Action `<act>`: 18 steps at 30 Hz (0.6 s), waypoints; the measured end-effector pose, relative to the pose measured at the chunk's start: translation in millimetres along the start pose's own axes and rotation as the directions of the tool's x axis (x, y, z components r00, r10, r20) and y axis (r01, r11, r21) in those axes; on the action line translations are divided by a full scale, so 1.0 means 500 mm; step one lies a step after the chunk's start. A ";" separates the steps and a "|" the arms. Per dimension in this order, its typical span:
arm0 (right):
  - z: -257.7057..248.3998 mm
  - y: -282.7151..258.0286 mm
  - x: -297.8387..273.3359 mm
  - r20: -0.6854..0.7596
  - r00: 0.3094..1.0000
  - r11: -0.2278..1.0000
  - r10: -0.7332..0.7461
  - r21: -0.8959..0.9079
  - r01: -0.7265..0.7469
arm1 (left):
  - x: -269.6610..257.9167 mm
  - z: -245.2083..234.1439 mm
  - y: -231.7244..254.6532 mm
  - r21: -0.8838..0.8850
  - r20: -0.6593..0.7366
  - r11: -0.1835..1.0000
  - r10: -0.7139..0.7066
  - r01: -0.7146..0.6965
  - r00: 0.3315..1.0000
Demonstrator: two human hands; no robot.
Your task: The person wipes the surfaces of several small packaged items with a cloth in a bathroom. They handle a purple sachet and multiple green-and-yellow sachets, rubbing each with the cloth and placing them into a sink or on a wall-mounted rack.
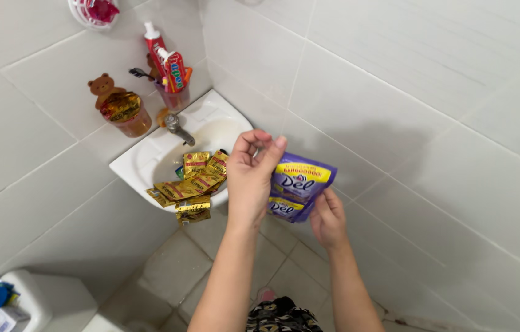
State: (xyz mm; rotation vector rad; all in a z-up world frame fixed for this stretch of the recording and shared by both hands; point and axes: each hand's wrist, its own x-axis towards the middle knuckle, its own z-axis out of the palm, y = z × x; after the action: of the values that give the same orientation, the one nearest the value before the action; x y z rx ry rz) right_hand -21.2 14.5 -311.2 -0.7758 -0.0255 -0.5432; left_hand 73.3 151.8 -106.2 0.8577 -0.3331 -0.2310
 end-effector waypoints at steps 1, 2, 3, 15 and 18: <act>-0.008 0.002 0.006 0.103 0.995 1.000 -0.016 0.019 0.014 | 0.010 0.007 -0.005 -0.016 -0.021 1.000 0.014 -0.015 1.000; -0.013 0.004 0.013 0.204 0.978 0.999 -0.034 0.040 0.026 | 0.020 0.013 -0.010 -0.031 -0.042 0.999 0.028 -0.030 0.999; -0.017 0.006 0.021 0.302 0.952 0.997 -0.055 0.065 0.037 | 0.028 0.019 -0.013 -0.046 -0.061 0.998 0.043 -0.046 0.997; 0.072 0.029 0.076 0.043 0.973 0.821 0.226 -0.547 -0.166 | 0.072 0.010 -0.065 0.027 -0.305 0.984 0.176 -0.176 0.936; 0.094 0.014 0.090 0.097 0.984 0.782 0.146 -0.620 -0.055 | 0.096 -0.022 -0.079 0.024 -0.391 0.965 0.248 -0.260 0.886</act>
State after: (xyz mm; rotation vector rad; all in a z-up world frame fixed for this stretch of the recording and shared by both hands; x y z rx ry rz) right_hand 29.3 29.5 -272.4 -1.4545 0.0688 -0.3888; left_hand 119.3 118.5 -133.8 0.8011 -0.0634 0.1818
